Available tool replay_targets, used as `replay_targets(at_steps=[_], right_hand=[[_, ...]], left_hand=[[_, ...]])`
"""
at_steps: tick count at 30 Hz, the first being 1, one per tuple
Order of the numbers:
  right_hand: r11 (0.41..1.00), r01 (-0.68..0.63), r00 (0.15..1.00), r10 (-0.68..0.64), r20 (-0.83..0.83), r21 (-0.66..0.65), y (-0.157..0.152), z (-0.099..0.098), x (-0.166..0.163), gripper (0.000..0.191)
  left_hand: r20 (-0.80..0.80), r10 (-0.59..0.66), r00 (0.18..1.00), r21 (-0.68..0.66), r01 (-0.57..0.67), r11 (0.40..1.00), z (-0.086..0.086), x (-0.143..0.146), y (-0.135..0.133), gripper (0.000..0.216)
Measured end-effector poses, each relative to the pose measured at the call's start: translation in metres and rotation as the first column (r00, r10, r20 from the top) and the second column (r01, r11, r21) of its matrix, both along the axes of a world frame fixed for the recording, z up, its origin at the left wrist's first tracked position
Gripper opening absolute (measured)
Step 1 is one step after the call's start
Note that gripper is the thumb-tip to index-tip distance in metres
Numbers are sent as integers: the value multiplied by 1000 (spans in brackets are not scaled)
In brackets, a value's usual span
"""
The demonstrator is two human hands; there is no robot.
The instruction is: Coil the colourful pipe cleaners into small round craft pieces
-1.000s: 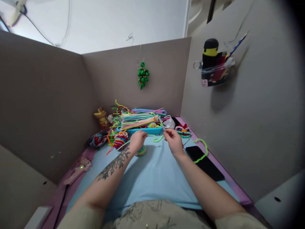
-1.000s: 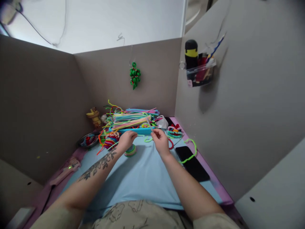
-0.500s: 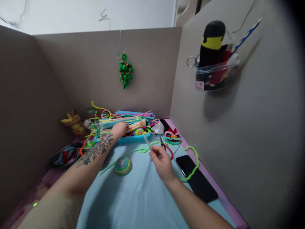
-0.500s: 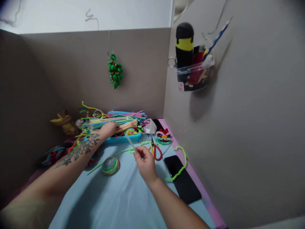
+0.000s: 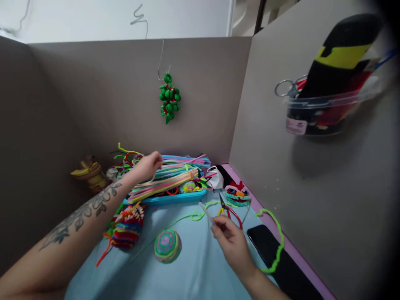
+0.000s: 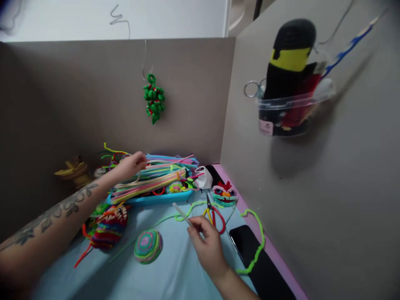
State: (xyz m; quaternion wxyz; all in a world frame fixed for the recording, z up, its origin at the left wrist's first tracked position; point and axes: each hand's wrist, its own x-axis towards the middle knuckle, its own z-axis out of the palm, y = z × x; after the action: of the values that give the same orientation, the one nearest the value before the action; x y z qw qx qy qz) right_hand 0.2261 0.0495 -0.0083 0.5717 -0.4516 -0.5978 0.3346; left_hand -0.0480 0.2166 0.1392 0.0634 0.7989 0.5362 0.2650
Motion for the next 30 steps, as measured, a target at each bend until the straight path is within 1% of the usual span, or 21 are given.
replay_targets(at_steps=[1, 2, 4, 6, 8, 9, 12, 14, 15, 17, 18, 20, 21, 23, 24, 25, 27, 28, 29, 30], right_hand=[[1000, 13, 999, -14, 45, 18, 2, 1, 2, 13], [998, 31, 995, -36, 93, 52, 4, 3, 5, 12], [993, 43, 975, -65, 212, 107, 9, 7, 9, 12], [988, 53, 939, -98, 329, 143, 15, 8, 12, 12], [981, 42, 892, -122, 434, 190, 22, 7, 13, 14], [977, 24, 865, -126, 485, 211, 25, 6, 13, 16], [966, -62, 772, -114, 625, 253, 31, 5, 11, 21], [956, -127, 718, -95, 689, 263, 32, 9, 8, 22], [950, -151, 702, -92, 706, 273, 31, 12, 6, 23], [937, -183, 683, -96, 724, 297, 27, 22, 4, 25], [932, -193, 681, -98, 726, 307, 24, 26, 3, 26], [925, -210, 703, -82, 706, 316, 18, 33, 1, 27], [922, -208, 729, -77, 680, 327, 15, 33, 0, 26], [930, -202, 782, -36, 622, 308, 9, 30, -3, 24], [942, -161, 818, -40, 574, 294, 6, 26, -5, 23], [955, -113, 848, -52, 527, 276, 3, 21, -8, 22], [961, -17, 891, -111, 440, 277, -3, 11, -12, 22], [960, 22, 905, -138, 403, 278, -5, 7, -13, 22], [962, 35, 913, -141, 382, 271, -7, 4, -14, 23], [962, 17, 921, -121, 371, 271, -8, 1, -15, 24]], left_hand=[[142, -9, 990, 18, 7, 1000, 9, -5, 2, 10], [287, -29, 958, 27, 23, 999, 17, -9, 4, 15], [561, -59, 826, 74, 21, 997, 31, -11, 8, 21], [729, -114, 675, 136, 20, 990, 37, -7, 12, 23], [818, -181, 546, 189, 43, 981, 37, 2, 17, 20], [843, -208, 496, 198, 74, 977, 35, 8, 21, 17], [872, -253, 419, 185, 198, 963, 33, 27, 31, 13], [893, -284, 350, 202, 252, 946, 39, 36, 35, 8], [907, -299, 297, 222, 267, 938, 45, 38, 35, 5], [929, -321, 184, 256, 306, 917, 57, 39, 30, 3], [935, -321, 153, 261, 320, 911, 62, 39, 25, 5], [942, -311, 124, 257, 329, 909, 69, 37, 8, 6], [954, -277, 117, 223, 345, 912, 69, 38, -4, 5], [982, -148, 116, 89, 409, 908, 65, 41, -31, 6], [987, -73, 141, 0, 463, 887, 60, 43, -47, 5], [983, -8, 182, -85, 496, 864, 54, 45, -63, 6], [938, 120, 325, -284, 520, 806, 35, 48, -98, 11], [896, 185, 405, -391, 517, 762, 22, 49, -115, 14], [852, 251, 460, -487, 519, 702, 6, 48, -132, 15], [808, 326, 492, -574, 528, 626, -12, 46, -148, 17]])
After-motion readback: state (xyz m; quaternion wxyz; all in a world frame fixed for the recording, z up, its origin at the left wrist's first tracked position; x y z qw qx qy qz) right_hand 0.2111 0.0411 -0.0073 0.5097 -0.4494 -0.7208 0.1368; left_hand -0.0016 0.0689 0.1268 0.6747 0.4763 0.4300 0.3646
